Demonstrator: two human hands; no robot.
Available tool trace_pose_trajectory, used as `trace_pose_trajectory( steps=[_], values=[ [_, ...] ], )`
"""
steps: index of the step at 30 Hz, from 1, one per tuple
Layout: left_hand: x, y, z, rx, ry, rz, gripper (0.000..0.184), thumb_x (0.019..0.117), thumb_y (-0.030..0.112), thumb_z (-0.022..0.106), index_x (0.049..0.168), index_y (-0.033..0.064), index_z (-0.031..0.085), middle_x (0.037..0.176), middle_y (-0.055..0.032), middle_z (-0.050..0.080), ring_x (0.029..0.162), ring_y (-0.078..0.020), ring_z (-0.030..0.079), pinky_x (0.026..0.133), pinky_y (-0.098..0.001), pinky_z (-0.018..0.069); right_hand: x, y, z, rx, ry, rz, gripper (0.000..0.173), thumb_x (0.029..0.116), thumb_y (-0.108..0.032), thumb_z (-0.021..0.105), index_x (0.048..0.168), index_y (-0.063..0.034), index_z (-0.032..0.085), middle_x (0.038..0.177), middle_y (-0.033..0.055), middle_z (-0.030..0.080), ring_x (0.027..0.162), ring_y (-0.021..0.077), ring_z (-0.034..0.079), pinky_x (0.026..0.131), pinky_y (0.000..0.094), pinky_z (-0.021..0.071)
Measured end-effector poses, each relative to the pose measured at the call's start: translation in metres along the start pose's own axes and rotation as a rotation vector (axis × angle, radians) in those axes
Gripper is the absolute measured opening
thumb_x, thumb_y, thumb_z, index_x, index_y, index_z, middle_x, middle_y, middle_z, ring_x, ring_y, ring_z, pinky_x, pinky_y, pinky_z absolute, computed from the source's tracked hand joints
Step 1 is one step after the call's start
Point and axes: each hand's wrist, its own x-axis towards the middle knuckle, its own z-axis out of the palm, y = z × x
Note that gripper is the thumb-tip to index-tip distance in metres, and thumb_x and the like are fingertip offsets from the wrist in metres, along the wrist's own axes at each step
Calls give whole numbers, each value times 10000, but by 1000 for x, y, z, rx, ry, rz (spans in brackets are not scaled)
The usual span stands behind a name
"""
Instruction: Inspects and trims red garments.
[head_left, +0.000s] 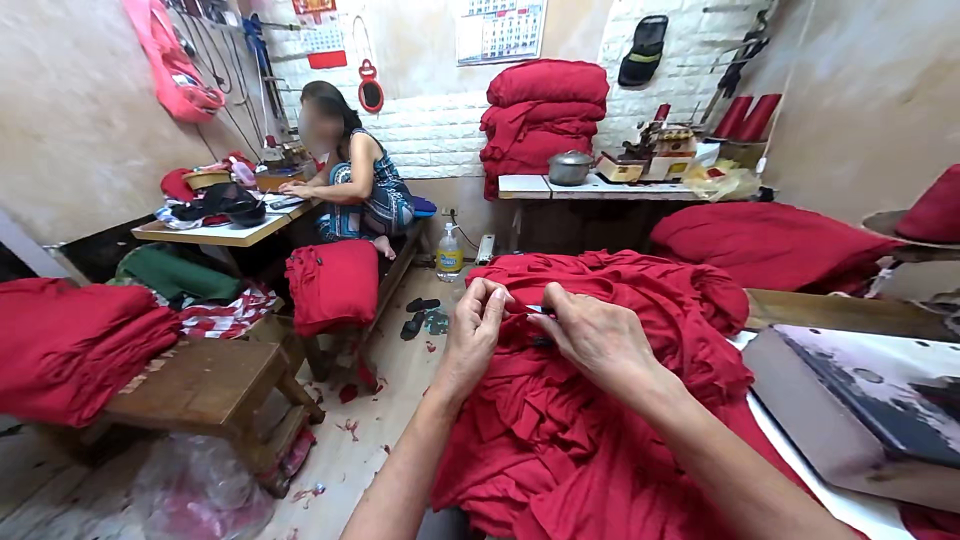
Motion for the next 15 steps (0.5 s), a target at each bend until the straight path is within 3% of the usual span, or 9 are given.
trace_pose_trajectory(
  steps=[4, 6, 8, 10, 11, 12, 13, 15],
  values=[
    [-2, 5, -4, -20, 21, -49, 188, 1059, 69, 454, 1010, -5, 620, 861, -14, 642, 789, -52, 619, 753, -234, 525, 1, -3, 2, 3, -34, -3, 200, 997, -199, 633, 912, -20, 658, 718, 166, 642, 657, 378, 680, 535, 519, 508],
    [-3, -2, -12, -49, 65, -29, 206, 1062, 79, 434, 1014, 7, 620, 875, -20, 650, 793, -73, 624, 730, -248, 524, 0, 0, 1, 45, -52, 66, 248, 1022, -246, 596, 942, -19, 655, 728, 171, 651, 672, 388, 687, 551, 546, 513],
    [-6, -12, -23, -86, 134, 7, 249, 1059, 81, 410, 966, 16, 632, 867, -20, 656, 828, -101, 636, 800, -298, 544, -1, 8, -5, 185, -74, 199, 339, 1034, -361, 566, 1038, -33, 651, 754, 155, 653, 689, 370, 678, 588, 572, 515],
    [-10, -19, -31, -18, 178, 22, 272, 1048, 112, 459, 871, 28, 647, 792, 7, 642, 776, -74, 625, 773, -283, 537, -2, 15, -8, 393, -30, 315, 405, 978, -460, 623, 1076, -68, 630, 711, 67, 587, 619, 239, 585, 571, 474, 472],
    [-13, -18, -33, 61, 144, 0, 211, 1028, 143, 544, 904, 14, 657, 790, 2, 637, 749, -60, 616, 745, -266, 535, -2, 16, -8, 524, 18, 347, 330, 966, -406, 657, 1030, -84, 622, 694, 6, 537, 595, 137, 514, 567, 369, 434],
    [-15, -17, -32, 147, 75, -32, 204, 987, 191, 644, 986, -12, 659, 830, -35, 650, 737, -73, 614, 722, -269, 535, -1, 16, -6, 652, 59, 352, 216, 994, -325, 633, 957, -114, 599, 682, -58, 502, 580, 33, 474, 561, 248, 416],
    [-15, -16, -27, 238, -14, -57, 313, 943, 229, 708, 1094, -38, 648, 912, -90, 665, 760, -111, 612, 728, -294, 526, -1, 14, -1, 762, 91, 319, 196, 1033, -266, 562, 902, -122, 589, 658, -97, 462, 552, -32, 428, 533, 165, 380],
    [-14, -15, -17, 389, -190, -85, 448, 920, 219, 725, 1253, -60, 613, 1151, -200, 657, 944, -234, 641, 862, -386, 530, 0, 9, 9, 813, 68, 231, 274, 1062, -225, 486, 893, -82, 646, 674, -81, 520, 560, -36, 463, 539, 150, 409]
  ],
)
